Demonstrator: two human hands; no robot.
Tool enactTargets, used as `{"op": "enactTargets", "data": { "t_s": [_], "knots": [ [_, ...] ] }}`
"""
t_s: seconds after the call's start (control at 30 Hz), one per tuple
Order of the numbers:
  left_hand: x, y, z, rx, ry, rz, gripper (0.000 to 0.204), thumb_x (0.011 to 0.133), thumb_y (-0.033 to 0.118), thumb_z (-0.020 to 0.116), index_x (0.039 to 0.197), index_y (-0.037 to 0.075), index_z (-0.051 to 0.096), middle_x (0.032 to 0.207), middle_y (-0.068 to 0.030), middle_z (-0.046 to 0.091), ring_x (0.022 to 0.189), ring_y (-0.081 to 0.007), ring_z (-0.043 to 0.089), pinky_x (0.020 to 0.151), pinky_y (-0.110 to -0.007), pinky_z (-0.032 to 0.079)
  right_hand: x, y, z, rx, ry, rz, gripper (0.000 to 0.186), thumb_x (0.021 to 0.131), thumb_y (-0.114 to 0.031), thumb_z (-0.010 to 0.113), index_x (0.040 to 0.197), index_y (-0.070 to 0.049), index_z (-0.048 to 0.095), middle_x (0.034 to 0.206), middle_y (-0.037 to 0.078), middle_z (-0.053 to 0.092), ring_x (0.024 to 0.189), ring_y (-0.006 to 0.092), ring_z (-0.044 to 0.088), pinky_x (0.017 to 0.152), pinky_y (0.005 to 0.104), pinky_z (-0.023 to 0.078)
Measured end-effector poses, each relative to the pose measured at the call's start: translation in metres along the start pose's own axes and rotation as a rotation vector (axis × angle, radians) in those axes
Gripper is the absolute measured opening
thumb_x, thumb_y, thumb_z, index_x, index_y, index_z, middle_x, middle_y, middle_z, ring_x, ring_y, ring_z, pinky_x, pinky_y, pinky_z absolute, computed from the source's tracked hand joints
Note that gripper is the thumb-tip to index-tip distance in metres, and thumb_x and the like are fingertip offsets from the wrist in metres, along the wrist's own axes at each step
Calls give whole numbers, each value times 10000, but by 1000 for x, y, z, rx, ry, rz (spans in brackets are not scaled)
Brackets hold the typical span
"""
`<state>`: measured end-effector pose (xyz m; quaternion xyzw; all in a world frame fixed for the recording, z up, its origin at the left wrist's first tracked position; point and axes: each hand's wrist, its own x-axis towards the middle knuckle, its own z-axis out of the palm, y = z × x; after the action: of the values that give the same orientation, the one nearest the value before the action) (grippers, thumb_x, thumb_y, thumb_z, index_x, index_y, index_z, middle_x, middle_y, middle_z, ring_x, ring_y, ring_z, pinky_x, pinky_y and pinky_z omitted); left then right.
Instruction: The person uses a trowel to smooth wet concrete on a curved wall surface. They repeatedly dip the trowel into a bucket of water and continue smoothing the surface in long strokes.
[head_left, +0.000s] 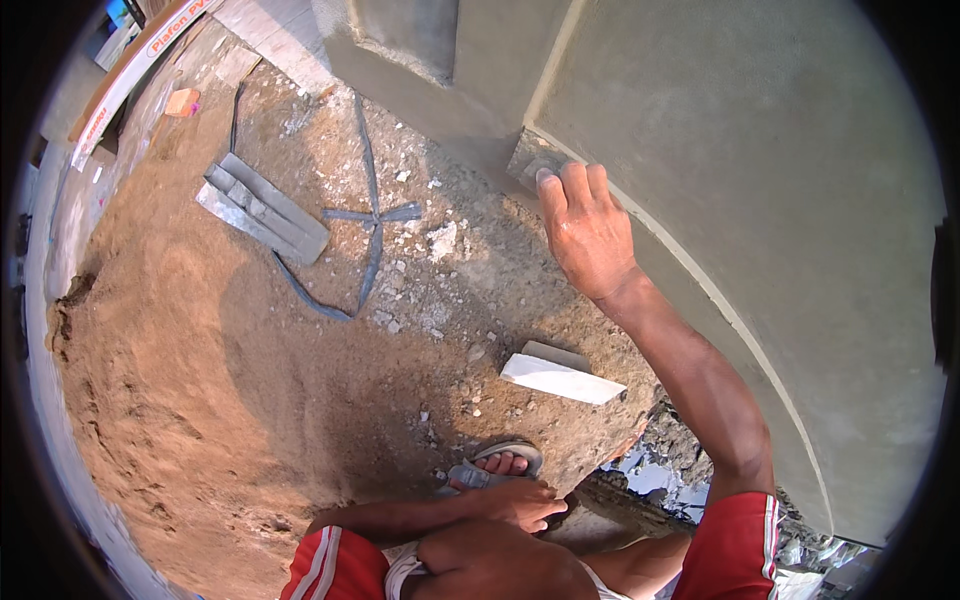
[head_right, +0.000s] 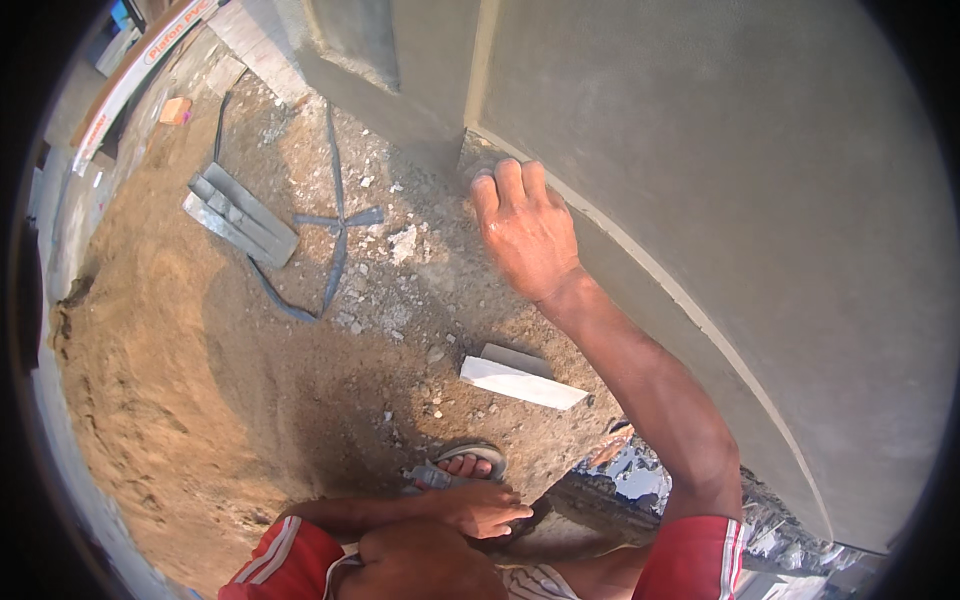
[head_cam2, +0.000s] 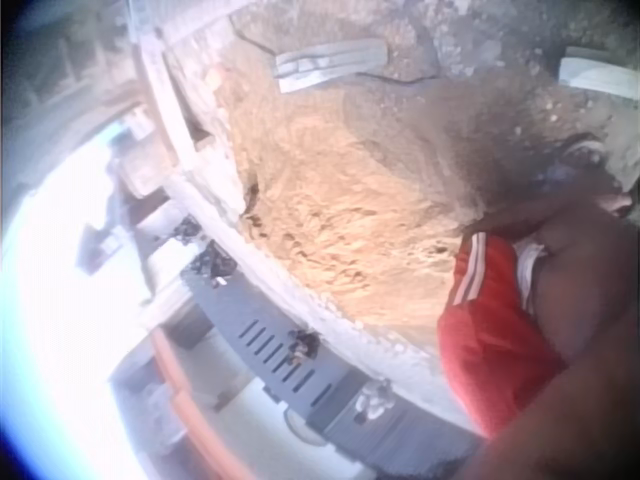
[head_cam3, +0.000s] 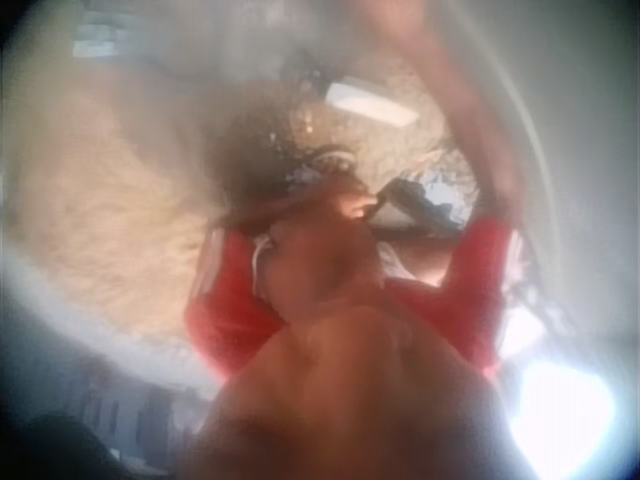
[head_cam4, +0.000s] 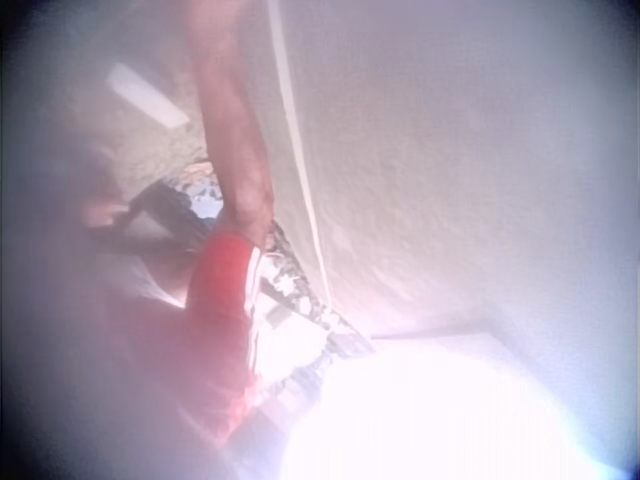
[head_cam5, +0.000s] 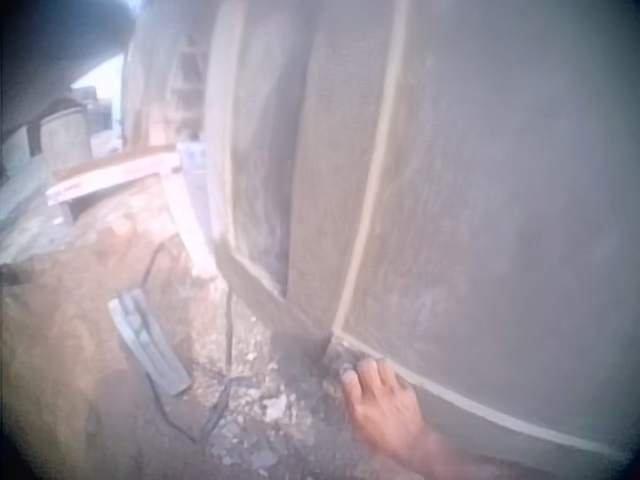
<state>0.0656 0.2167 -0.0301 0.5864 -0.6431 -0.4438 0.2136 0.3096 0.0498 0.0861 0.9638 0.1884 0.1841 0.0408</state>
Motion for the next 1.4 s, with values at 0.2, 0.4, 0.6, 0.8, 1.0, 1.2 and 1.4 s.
{"op": "enactTargets", "data": {
  "t_s": [0.2, 0.4, 0.6, 0.8, 1.0, 1.2, 1.4],
  "knots": [
    [3, -8, 17, -15, 71, 57, 510, 907, 310, 621, 1369, 98, 574, 1161, -178, 672, 1059, -374, 647, 923, -509, 488, -33, -13, -6, 90, -125, -92, 476, 791, 48, 693, 1248, 59, 560, 1099, 163, 523, 1012, 281, 536, 797, 372, 619],
    [8, -11, 22, -20, 36, 62, 531, 906, 291, 634, 1372, 49, 559, 1162, -190, 669, 1046, -375, 657, 925, -497, 495, -33, 15, -47, 121, 105, 39, 517, 833, 46, 666, 1338, 9, 560, 1034, 154, 568, 988, 275, 548, 755, 375, 598],
    [9, -10, 31, 58, 80, 32, 541, 933, 305, 623, 1400, 50, 528, 1185, -185, 663, 1066, -368, 646, 954, -474, 482, -31, 27, -54, 41, -42, 181, 531, 882, 37, 622, 1398, -69, 559, 1033, 145, 599, 934, 263, 597, 779, 390, 600],
    [6, -11, 23, -64, 32, 64, 543, 939, 295, 624, 1408, 42, 519, 1238, -178, 637, 1145, -350, 602, 1021, -450, 442, -88, 46, -75, 84, -83, 311, 517, 893, 46, 604, 1388, -105, 591, 1010, 134, 604, 917, 267, 614, 798, 404, 599],
    [4, -12, 24, -89, 64, 76, 523, 917, 248, 641, 1379, 23, 542, 1256, -186, 617, 1151, -355, 595, 1019, -453, 440, -181, 73, -125, 150, -77, 469, 441, 873, 33, 650, 1300, -76, 665, 983, 109, 646, 911, 279, 625, 814, 422, 577],
    [6, -11, 21, -93, 36, 67, 526, 902, 242, 659, 1359, 6, 547, 1209, -185, 639, 1130, -362, 601, 993, -463, 465, -284, 82, -180, 202, -19, 694, 509, 821, 91, 673, 1312, -43, 650, 1097, 146, 670, 968, 326, 627, 822, 432, 537],
    [7, -5, 14, -15, 48, 109, 533, 888, 241, 689, 1346, 2, 557, 1180, -188, 650, 1117, -363, 607, 963, -474, 483, -268, 37, -109, 153, 184, 374, 481, 755, 78, 716, 1221, -11, 642, 1062, 143, 629, 932, 311, 596, 800, 416, 529]
  ]
}}
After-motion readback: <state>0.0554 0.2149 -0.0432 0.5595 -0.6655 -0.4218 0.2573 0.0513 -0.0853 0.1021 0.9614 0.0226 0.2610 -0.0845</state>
